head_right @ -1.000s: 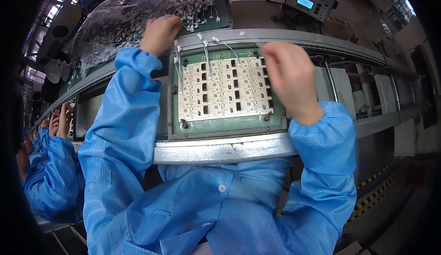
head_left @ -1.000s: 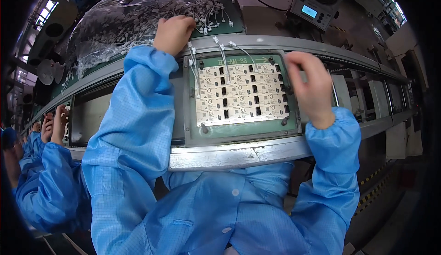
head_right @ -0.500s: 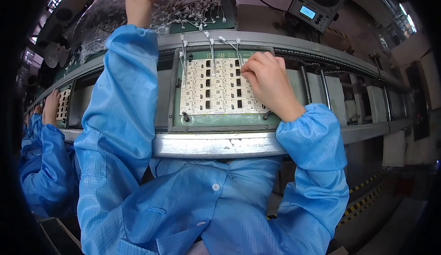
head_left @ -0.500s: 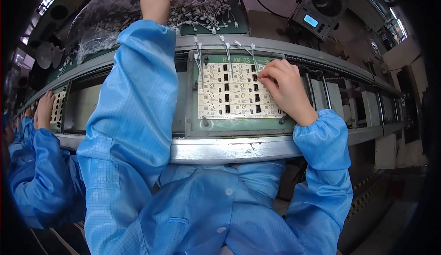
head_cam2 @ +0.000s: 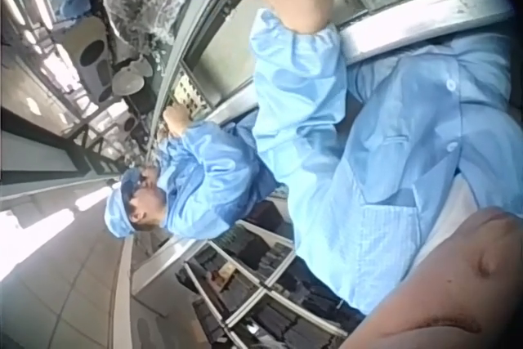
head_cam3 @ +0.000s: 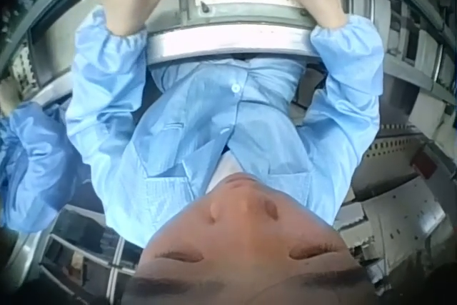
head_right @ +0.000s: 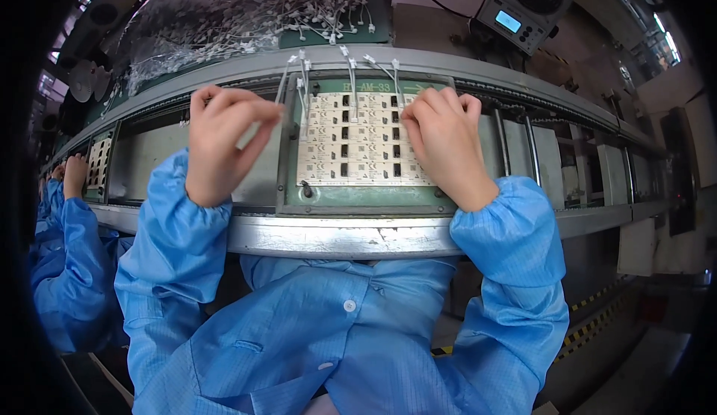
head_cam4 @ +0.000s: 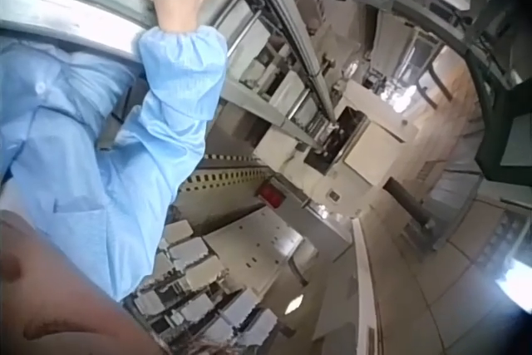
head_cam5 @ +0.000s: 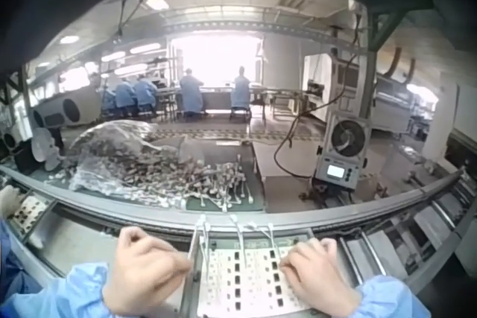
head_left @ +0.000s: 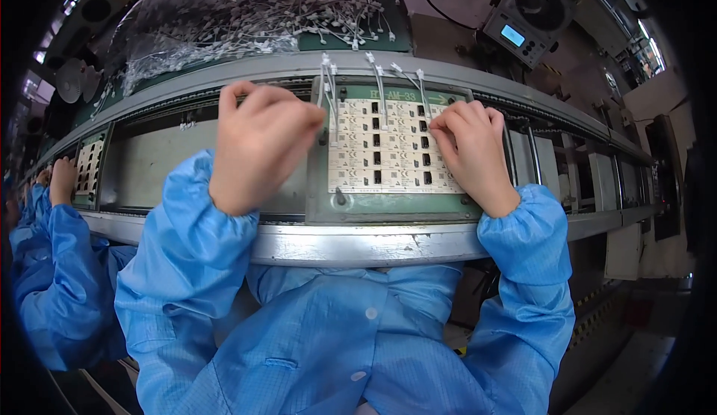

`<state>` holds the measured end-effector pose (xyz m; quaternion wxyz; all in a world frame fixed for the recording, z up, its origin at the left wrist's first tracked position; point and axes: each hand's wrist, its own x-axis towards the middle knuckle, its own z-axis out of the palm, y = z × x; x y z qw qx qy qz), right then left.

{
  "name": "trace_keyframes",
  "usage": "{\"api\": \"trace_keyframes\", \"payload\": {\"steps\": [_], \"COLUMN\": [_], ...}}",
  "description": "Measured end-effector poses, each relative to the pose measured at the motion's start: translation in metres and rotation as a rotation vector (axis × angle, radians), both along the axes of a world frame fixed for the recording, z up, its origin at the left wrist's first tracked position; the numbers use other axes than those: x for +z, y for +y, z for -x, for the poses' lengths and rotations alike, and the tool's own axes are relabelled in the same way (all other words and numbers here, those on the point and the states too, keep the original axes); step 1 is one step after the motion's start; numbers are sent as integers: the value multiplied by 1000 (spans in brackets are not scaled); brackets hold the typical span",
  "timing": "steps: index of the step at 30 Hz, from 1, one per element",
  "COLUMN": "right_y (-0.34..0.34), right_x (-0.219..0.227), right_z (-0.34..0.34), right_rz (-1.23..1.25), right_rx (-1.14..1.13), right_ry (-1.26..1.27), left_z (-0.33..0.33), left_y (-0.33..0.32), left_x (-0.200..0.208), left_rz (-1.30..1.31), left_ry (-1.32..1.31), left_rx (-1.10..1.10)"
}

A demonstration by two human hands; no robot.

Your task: Manually inserting electronic components into circuit board panels at a production station.

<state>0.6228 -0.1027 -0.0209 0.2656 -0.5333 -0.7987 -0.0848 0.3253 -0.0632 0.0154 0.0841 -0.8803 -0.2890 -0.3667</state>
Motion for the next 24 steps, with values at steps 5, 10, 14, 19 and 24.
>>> {"api": "trace_keyframes", "payload": {"steps": [5,10,14,19,24], "right_y": [-9,6,85,167,210], "right_x": [7,35,34,15,11], "right_z": [3,3,17,64,74], "right_rz": [42,244,63,112,182], "right_rx": [70,105,63,-35,-145], "right_ry": [-47,-113,12,120,27], "left_z": [1,3,-4,-4,-9], "left_y": [-13,-24,-22,-25,-25], "left_x": [-21,-30,-32,-30,-27], "left_rz": [-67,50,217,295,353], "left_ry": [122,183,135,67,32], "left_rx": [16,-7,37,31,76]}}
